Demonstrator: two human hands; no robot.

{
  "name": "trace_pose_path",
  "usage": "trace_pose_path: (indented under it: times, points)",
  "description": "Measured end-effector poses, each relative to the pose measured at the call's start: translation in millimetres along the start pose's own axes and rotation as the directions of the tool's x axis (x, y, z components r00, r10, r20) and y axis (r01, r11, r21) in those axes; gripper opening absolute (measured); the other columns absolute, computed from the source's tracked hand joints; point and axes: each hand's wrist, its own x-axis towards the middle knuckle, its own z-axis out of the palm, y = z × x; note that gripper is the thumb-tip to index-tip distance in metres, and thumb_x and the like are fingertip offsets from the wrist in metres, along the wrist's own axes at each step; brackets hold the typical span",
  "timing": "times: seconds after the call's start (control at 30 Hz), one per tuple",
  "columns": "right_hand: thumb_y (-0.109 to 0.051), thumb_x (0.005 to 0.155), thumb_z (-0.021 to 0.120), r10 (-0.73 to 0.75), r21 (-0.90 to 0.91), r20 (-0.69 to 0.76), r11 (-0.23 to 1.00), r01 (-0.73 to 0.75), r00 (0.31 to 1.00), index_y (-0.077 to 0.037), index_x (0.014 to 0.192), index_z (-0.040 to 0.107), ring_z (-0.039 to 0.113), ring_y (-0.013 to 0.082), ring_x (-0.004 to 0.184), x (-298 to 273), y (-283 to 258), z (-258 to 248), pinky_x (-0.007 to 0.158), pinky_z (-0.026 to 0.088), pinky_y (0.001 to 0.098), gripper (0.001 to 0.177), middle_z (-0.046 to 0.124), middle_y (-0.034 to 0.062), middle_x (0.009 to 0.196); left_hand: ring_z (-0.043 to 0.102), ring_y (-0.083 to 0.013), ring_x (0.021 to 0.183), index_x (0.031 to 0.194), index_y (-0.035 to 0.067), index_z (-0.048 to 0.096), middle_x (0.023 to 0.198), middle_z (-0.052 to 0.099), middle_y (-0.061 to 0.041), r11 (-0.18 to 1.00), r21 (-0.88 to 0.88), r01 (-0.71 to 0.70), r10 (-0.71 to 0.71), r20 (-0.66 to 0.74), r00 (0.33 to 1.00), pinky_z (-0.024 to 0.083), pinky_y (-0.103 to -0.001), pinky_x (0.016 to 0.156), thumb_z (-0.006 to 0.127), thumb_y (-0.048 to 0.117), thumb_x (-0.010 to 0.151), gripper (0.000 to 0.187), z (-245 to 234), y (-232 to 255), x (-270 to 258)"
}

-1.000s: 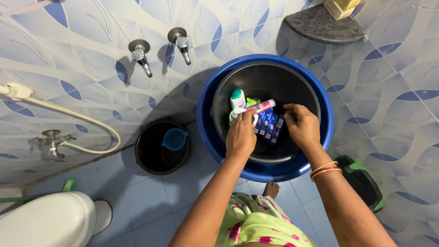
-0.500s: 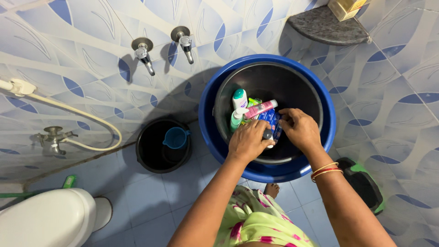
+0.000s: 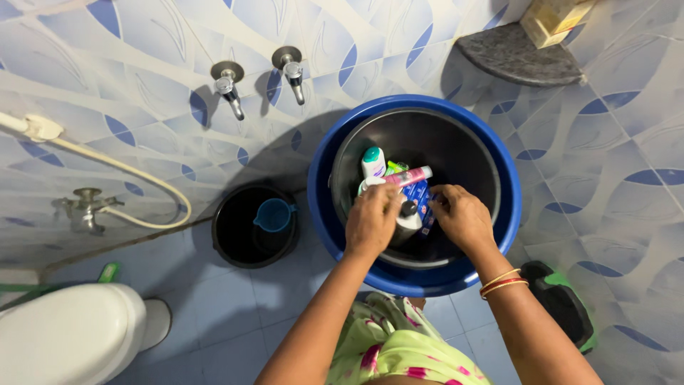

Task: The person transfers various toiletries from a blue bucket to a wall-mounted corner shelf in a bathroom. They handle items one by one, including toothpaste, soap, and bottles, and place them on the shelf.

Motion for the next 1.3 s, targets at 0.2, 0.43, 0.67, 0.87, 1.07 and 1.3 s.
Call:
trace_pose_path:
  times: [0.2, 0.43, 0.67, 0.87, 1.07, 1.3]
  points:
    - [-0.025, 0.089, 0.069, -0.061, -0.044, 0.099, 0.997, 0.066, 0.993, -0.014, 0.117, 0.071, 0.072, 0.0304, 0.091, 0, 5, 2, 0.078, 0.056, 0.0424, 0.030, 0.073, 0.0096, 0.106, 0.068, -0.0322, 0.110, 0.120, 0.007, 0.061, 0.120, 0.064, -0.014, 0.975, -0.207, 0.084, -0.120, -0.170, 0.978, 0.054, -0.042, 0.095, 0.053, 0.013, 0.104, 0.019, 3, -10, 8]
    - [-0.013, 0.084, 0.063, -0.199, -0.082, 0.303, 0.969, 0.234, 0.932, -0.022, 0.134, 0.063, 0.069, 0.0368, 0.091, -1, 2, -2, 0.078, 0.057, 0.0472, 0.050, 0.068, 0.0124, 0.116, 0.058, -0.0381, 0.123, 0.125, 0.006, 0.059, 0.131, 0.064, -0.017, 0.996, 0.002, 0.087, -0.086, -0.164, 0.983, 0.047, -0.045, 0.102, 0.058, 0.003, 0.096, 0.029, 5, -4, 12]
    - [-0.014, 0.085, 0.065, -0.239, 0.010, 0.388, 0.967, 0.255, 0.890, -0.018, 0.127, 0.067, 0.069, 0.0373, 0.097, 10, 22, 11, 0.083, 0.056, 0.0472, 0.043, 0.070, 0.0132, 0.115, 0.057, -0.0371, 0.124, 0.124, 0.010, 0.061, 0.127, 0.066, -0.014, 0.972, 0.184, 0.143, -0.121, -0.124, 0.985, 0.045, -0.046, 0.104, 0.062, 0.004, 0.091, 0.033, 7, 9, 13]
    - [-0.021, 0.090, 0.067, -0.189, -0.007, 0.450, 0.977, 0.215, 0.873, -0.012, 0.125, 0.068, 0.068, 0.0382, 0.105, 68, 43, 23, 0.093, 0.053, 0.0465, 0.035, 0.070, 0.0203, 0.116, 0.060, -0.0354, 0.119, 0.120, 0.011, 0.065, 0.122, 0.069, -0.011, 0.973, 0.190, 0.134, -0.097, -0.191, 0.977, 0.047, -0.045, 0.101, 0.062, 0.003, 0.092, 0.029, 8, 10, 13]
    - [-0.009, 0.089, 0.062, -0.156, -0.189, 0.532, 0.936, 0.296, 0.832, -0.015, 0.130, 0.066, 0.063, 0.0396, 0.117, 137, 48, 78, 0.099, 0.052, 0.0460, 0.042, 0.064, 0.0194, 0.130, 0.062, -0.0344, 0.116, 0.118, 0.012, 0.066, 0.120, 0.070, -0.011, 0.966, 0.203, 0.158, -0.109, -0.236, 0.966, 0.049, -0.044, 0.098, 0.061, 0.003, 0.092, 0.028, 9, 10, 12]
    - [-0.011, 0.092, 0.060, -0.113, -0.409, 0.527, 0.835, 0.368, 0.843, -0.015, 0.128, 0.065, 0.060, 0.0352, 0.125, 141, 58, 127, 0.098, 0.053, 0.0463, 0.036, 0.059, 0.0117, 0.137, 0.062, -0.0349, 0.114, 0.116, 0.012, 0.067, 0.117, 0.071, -0.010, 0.962, 0.224, 0.158, -0.096, -0.267, 0.959, 0.049, -0.044, 0.098, 0.061, 0.003, 0.092, 0.026, 10, 10, 14]
